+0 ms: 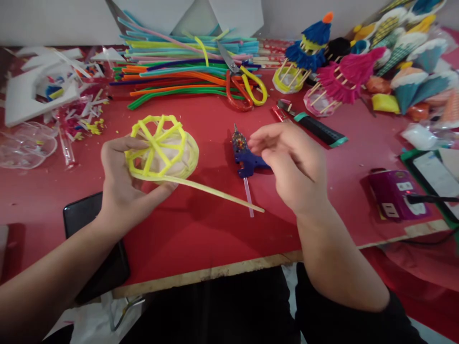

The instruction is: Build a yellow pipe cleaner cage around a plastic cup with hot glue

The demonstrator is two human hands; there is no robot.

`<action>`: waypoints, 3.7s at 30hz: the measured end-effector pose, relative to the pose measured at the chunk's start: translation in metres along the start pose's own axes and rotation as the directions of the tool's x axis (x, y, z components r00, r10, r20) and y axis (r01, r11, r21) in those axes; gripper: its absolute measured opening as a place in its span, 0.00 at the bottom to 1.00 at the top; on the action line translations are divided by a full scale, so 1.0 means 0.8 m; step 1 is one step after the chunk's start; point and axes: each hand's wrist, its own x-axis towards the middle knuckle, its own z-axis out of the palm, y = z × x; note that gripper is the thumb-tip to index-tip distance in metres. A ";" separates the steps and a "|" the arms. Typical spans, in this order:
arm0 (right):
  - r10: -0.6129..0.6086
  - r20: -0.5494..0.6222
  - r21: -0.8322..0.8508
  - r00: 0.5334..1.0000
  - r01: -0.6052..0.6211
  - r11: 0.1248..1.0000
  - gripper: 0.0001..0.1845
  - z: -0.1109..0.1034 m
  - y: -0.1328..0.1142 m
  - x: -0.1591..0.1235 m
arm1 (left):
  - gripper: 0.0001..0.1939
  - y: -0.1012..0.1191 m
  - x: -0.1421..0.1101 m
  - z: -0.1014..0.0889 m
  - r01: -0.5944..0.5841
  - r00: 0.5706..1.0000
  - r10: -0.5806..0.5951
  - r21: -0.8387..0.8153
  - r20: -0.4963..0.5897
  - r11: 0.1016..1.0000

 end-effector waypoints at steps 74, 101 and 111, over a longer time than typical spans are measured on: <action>-0.416 0.053 -0.231 0.908 0.417 0.879 0.07 0.040 -0.039 -0.029 | 0.50 0.014 -0.018 0.016 -0.065 0.998 0.065 0.030 -0.006 0.997; -0.499 0.059 -0.314 0.865 0.490 0.813 0.08 0.037 -0.032 -0.022 | 0.47 0.011 -0.011 0.012 -0.102 0.994 0.104 -0.052 0.037 0.993; -0.499 0.024 -0.319 0.866 0.480 0.817 0.13 0.026 -0.024 -0.017 | 0.42 0.007 -0.004 0.010 -0.199 0.974 0.210 -0.127 0.083 0.972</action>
